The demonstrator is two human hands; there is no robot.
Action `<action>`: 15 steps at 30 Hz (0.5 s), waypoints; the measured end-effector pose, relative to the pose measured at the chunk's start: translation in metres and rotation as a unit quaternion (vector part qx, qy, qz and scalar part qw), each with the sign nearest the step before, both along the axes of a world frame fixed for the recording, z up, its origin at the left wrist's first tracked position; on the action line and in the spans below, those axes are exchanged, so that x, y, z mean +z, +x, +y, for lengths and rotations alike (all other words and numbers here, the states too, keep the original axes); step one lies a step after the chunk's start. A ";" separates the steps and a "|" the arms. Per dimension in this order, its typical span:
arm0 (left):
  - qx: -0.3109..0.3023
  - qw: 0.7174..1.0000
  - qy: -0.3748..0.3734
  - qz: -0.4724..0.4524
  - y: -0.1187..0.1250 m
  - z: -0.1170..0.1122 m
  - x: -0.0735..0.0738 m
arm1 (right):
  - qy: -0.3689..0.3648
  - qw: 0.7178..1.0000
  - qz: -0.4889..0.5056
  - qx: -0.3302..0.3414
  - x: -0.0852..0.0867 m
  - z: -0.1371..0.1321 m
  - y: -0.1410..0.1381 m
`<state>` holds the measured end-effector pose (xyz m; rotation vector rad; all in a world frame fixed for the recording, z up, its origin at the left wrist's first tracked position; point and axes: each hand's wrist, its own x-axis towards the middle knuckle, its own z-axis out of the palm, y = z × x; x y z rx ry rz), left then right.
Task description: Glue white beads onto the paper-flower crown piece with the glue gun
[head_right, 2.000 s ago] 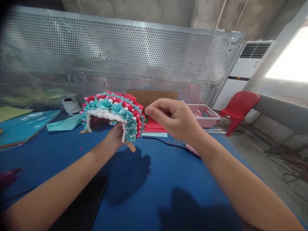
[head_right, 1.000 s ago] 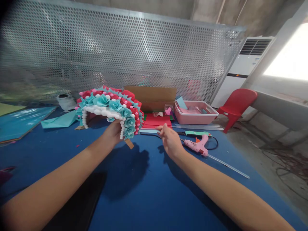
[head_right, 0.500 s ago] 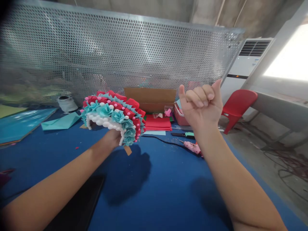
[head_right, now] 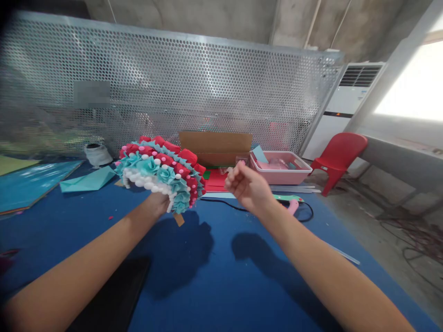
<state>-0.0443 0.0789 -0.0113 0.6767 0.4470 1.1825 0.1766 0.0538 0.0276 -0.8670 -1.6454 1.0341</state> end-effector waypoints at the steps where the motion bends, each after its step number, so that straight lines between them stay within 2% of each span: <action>1: 0.008 1.000 -0.004 0.001 0.000 0.001 0.001 | -0.004 0.999 -0.035 0.000 -0.019 -0.002 -0.004; 4: 0.018 1.000 -0.012 0.010 -0.002 0.000 0.004 | -0.007 0.984 -0.174 0.031 -0.067 -0.015 -0.008; 6: 0.014 1.000 -0.018 0.016 -0.004 -0.001 0.004 | 0.002 0.962 -0.261 0.084 -0.082 -0.030 -0.007; 9: 0.009 0.999 -0.025 0.019 -0.003 0.001 0.003 | 0.025 0.908 -0.389 0.151 -0.084 -0.052 -0.002; 12: 0.007 0.999 -0.029 0.015 -0.002 0.008 -0.002 | 0.058 0.842 -0.511 0.165 -0.077 -0.072 0.008; 13: 0.007 0.999 -0.030 0.014 -0.001 0.010 -0.004 | 0.063 0.830 -0.530 0.162 -0.075 -0.079 0.012; 15: 0.007 0.999 -0.031 0.010 -0.002 0.012 -0.008 | 0.055 0.827 -0.538 0.155 -0.072 -0.095 0.021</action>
